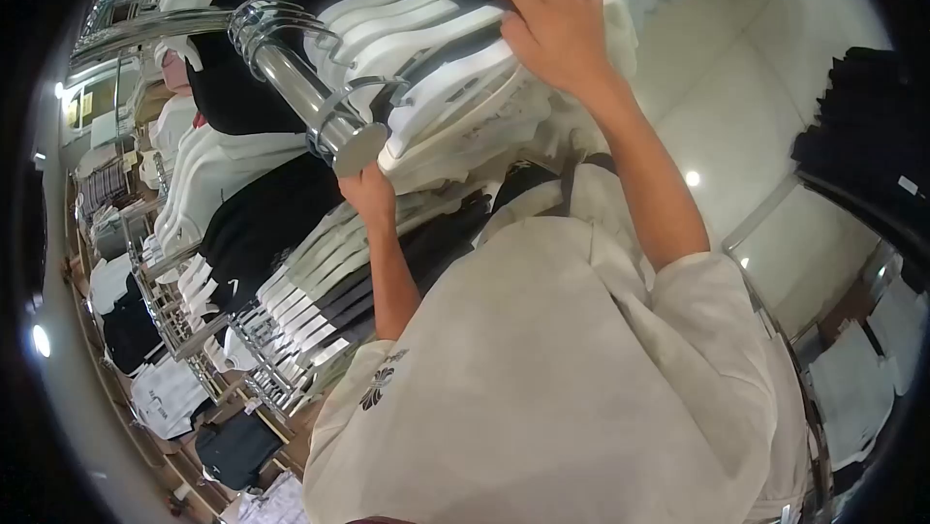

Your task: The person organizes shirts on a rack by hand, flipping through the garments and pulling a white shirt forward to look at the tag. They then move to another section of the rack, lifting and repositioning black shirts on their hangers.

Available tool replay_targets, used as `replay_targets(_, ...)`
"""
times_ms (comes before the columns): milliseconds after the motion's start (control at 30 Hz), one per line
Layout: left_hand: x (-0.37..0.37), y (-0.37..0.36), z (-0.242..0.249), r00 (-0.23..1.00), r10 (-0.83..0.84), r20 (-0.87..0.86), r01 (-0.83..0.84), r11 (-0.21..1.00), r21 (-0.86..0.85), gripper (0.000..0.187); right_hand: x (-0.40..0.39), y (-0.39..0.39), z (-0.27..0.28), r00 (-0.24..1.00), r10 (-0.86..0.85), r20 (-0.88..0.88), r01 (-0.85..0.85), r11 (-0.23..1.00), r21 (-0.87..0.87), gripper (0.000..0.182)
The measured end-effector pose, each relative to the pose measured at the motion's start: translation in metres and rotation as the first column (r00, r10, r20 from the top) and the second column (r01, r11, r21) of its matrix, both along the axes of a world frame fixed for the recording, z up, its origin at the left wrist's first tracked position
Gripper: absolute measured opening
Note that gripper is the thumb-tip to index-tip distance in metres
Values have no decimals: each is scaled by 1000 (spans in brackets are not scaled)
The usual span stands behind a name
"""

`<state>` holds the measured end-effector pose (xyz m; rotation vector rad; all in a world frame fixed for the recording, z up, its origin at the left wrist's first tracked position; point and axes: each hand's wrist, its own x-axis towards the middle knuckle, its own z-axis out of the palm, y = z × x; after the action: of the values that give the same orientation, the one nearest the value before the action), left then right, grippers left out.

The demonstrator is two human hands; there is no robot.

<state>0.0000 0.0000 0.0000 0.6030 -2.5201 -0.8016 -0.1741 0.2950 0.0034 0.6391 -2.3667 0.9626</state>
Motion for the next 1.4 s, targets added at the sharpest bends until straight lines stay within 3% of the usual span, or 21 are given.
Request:
replay_targets(267, 8, 12, 0, 1000, 17, 10, -17, 999, 49, 39, -3, 3, 4, 1000, 3, -25, -4, 999, -32, 23)
replay_targets(367, 12, 17, 6, 995, 45, 85, -49, 998, 48, 44, 1, 5, 5, 999, -6, -35, 3, 998, -62, 23)
replay_targets(467, 23, 25, 21, 973, -9, 231, 24, 998, -63, 46, 6, 9, 4, 1000, 0, -20, -2, 997, -75, 22)
replay_targets(667, 39, 42, 38, 974, 4, 225, -18, 998, 60, 46, 9, 8, -3, 1000, 16, -18, -18, 993, -113, 20)
replay_targets(767, 40, 38, 33, 994, -11, 105, 7, 999, 38, 47, 5, 3, -5, 999, 52, 14, -49, 991, -128, 19)
replay_targets(867, 35, 33, 32, 993, -38, 111, 37, 999, 12, 50, 1, 1, -4, 998, 60, 17, -58, 991, -125, 18)
replay_targets(967, 30, 26, 19, 993, -115, 40, 119, 988, -103, 52, -3, 1, -1, 999, 41, -9, -42, 993, -111, 17)
replay_targets(1067, 24, 36, 13, 998, -66, -12, 65, 995, -80, 52, -6, 6, 4, 999, 50, -3, -50, 993, -104, 17)
replay_targets(1167, 21, 36, 10, 991, -101, 90, 100, 995, 15, 50, -8, 12, 11, 999, 32, -38, -34, 997, -63, 17)
replay_targets(1267, 14, 35, -2, 991, -135, -8, 135, 988, 69, 42, -10, 17, 16, 998, 10, -65, -14, 998, -56, 17)
replay_targets(1400, 0, 34, -5, 996, -71, 59, 62, 986, 154, 34, -10, 19, 20, 995, -21, -97, 15, 998, -64, 17)
